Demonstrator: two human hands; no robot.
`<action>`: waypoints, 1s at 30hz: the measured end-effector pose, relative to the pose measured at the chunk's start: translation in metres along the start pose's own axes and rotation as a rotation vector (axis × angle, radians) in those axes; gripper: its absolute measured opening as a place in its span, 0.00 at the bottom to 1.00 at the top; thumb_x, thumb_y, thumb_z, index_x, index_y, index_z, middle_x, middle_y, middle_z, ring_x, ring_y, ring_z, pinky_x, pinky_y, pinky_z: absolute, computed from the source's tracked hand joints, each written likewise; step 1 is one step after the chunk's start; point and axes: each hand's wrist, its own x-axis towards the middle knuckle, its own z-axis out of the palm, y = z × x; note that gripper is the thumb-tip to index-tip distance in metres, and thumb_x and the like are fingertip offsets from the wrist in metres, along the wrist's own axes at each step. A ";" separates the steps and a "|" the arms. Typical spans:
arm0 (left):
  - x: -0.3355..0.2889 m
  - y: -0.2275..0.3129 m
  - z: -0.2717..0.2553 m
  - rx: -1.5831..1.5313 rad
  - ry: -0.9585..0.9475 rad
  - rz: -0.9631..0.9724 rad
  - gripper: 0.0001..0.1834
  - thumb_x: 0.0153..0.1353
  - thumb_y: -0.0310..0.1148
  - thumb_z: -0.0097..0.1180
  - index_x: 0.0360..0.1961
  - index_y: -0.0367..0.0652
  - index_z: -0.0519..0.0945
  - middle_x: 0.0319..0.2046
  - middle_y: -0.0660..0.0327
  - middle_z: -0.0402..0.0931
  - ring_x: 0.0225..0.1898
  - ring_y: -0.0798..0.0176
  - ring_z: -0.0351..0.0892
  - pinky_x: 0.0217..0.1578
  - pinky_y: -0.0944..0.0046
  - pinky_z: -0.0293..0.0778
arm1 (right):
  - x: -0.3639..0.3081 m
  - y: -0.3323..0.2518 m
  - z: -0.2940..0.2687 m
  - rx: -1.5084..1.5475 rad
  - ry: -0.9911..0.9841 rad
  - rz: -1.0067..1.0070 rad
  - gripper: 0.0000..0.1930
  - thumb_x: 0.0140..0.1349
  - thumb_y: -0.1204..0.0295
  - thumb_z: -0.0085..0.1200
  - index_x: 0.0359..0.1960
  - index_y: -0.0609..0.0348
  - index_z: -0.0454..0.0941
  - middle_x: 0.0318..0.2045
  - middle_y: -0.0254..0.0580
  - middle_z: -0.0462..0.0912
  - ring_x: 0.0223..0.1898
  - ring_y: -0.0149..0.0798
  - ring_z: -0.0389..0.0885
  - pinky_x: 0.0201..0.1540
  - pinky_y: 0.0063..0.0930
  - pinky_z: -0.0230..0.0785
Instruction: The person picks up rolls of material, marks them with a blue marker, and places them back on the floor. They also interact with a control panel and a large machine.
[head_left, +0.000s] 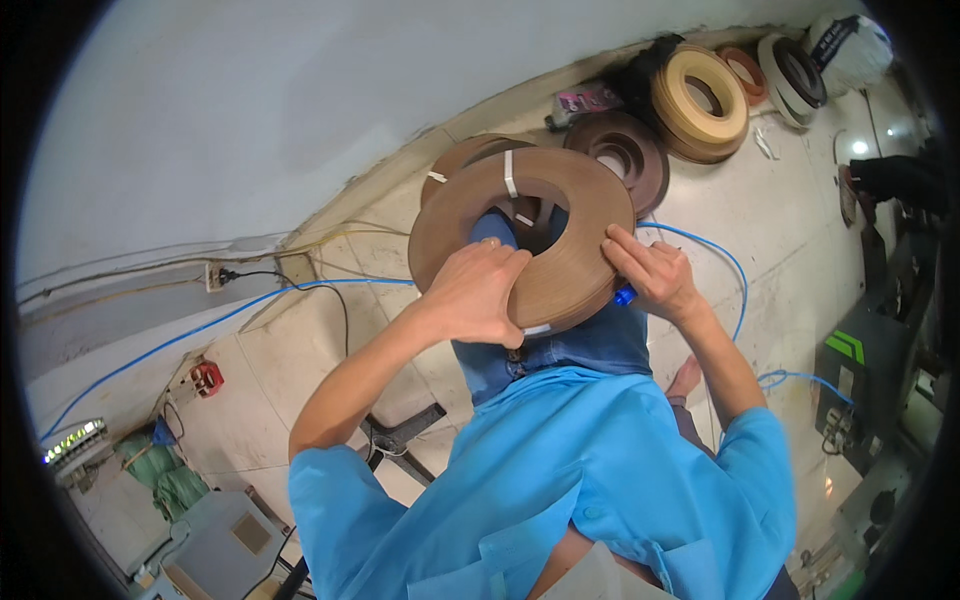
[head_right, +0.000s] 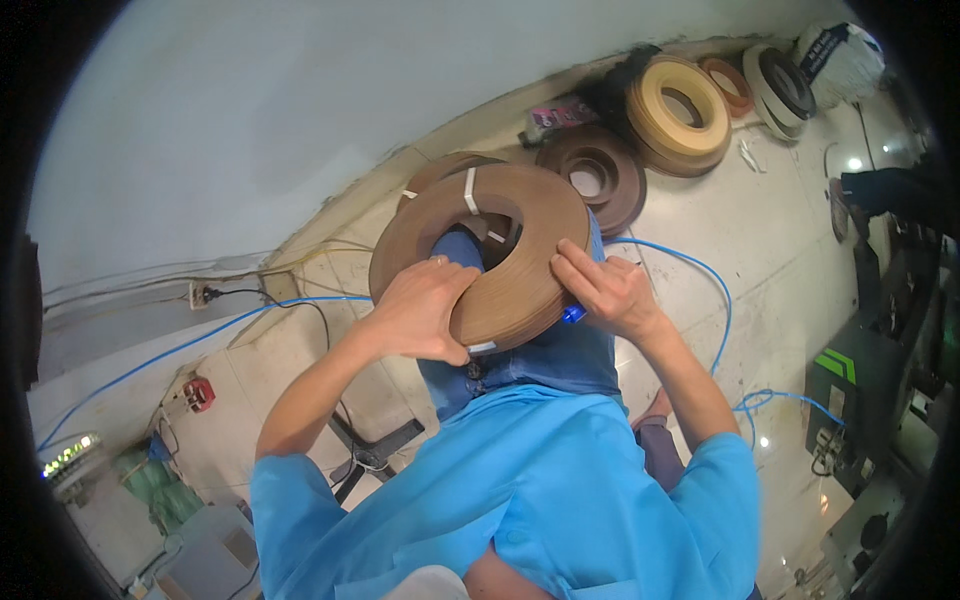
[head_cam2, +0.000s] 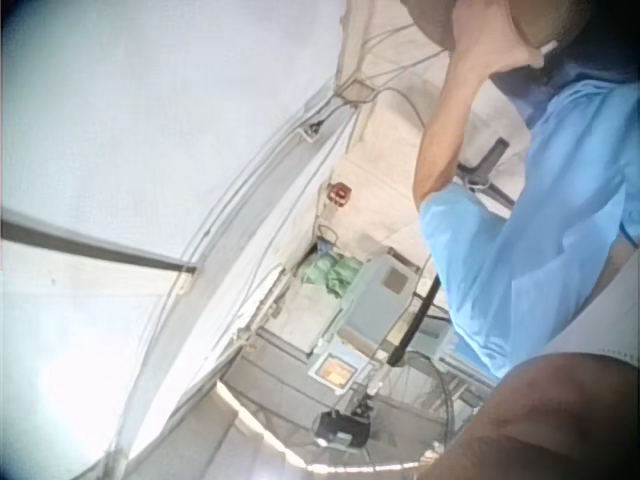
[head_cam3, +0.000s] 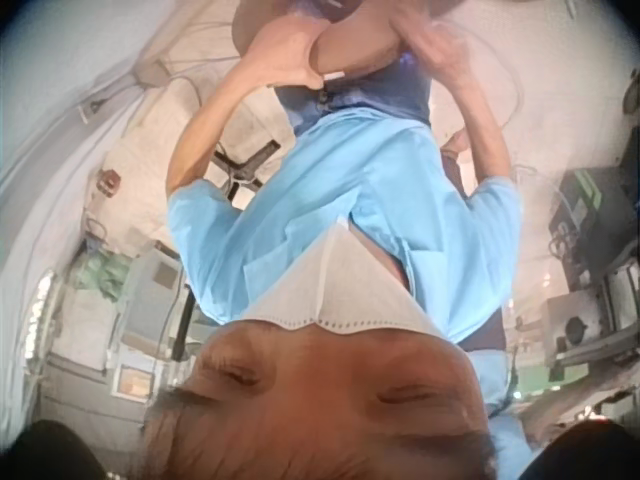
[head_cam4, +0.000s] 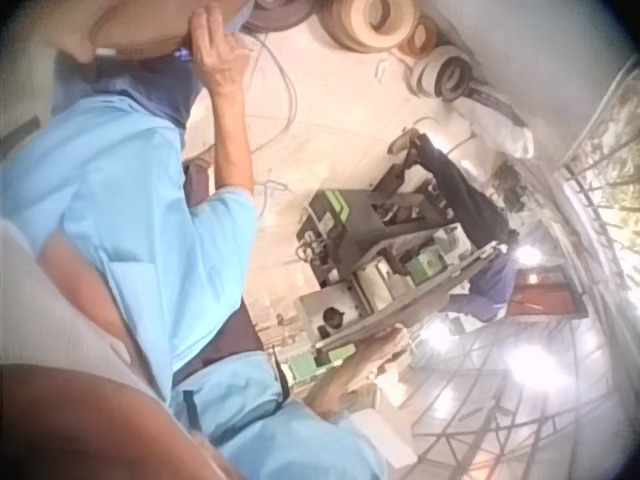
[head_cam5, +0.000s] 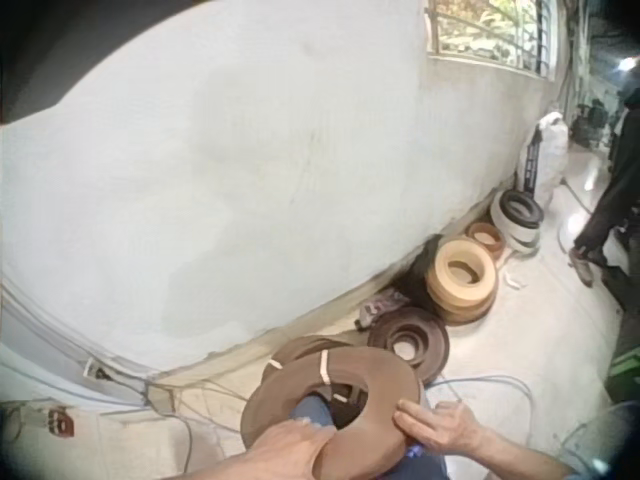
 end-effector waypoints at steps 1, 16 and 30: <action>-0.001 0.001 0.006 0.021 -0.003 -0.010 0.44 0.26 0.41 0.73 0.50 0.29 0.78 0.42 0.44 0.80 0.50 0.42 0.77 0.51 0.51 0.75 | -0.003 -0.005 -0.001 0.012 0.024 0.012 0.28 0.43 0.72 0.62 0.53 0.56 0.82 0.54 0.44 0.85 0.22 0.35 0.79 0.26 0.27 0.72; 0.000 -0.016 -0.081 -0.425 -0.245 -0.034 0.53 0.22 0.44 0.72 0.59 0.32 0.77 0.52 0.49 0.77 0.55 0.48 0.75 0.58 0.56 0.68 | 0.063 -0.005 -0.049 0.205 0.049 0.070 0.33 0.36 0.73 0.70 0.52 0.51 0.79 0.48 0.35 0.85 0.27 0.43 0.84 0.29 0.33 0.77; -0.027 -0.173 0.031 -0.516 0.460 -0.770 0.40 0.64 0.62 0.60 0.62 0.36 0.77 0.50 0.56 0.80 0.51 0.57 0.77 0.55 0.61 0.71 | -0.009 -0.034 -0.033 0.154 0.015 0.109 0.27 0.40 0.74 0.64 0.49 0.49 0.82 0.51 0.33 0.85 0.20 0.33 0.79 0.24 0.26 0.70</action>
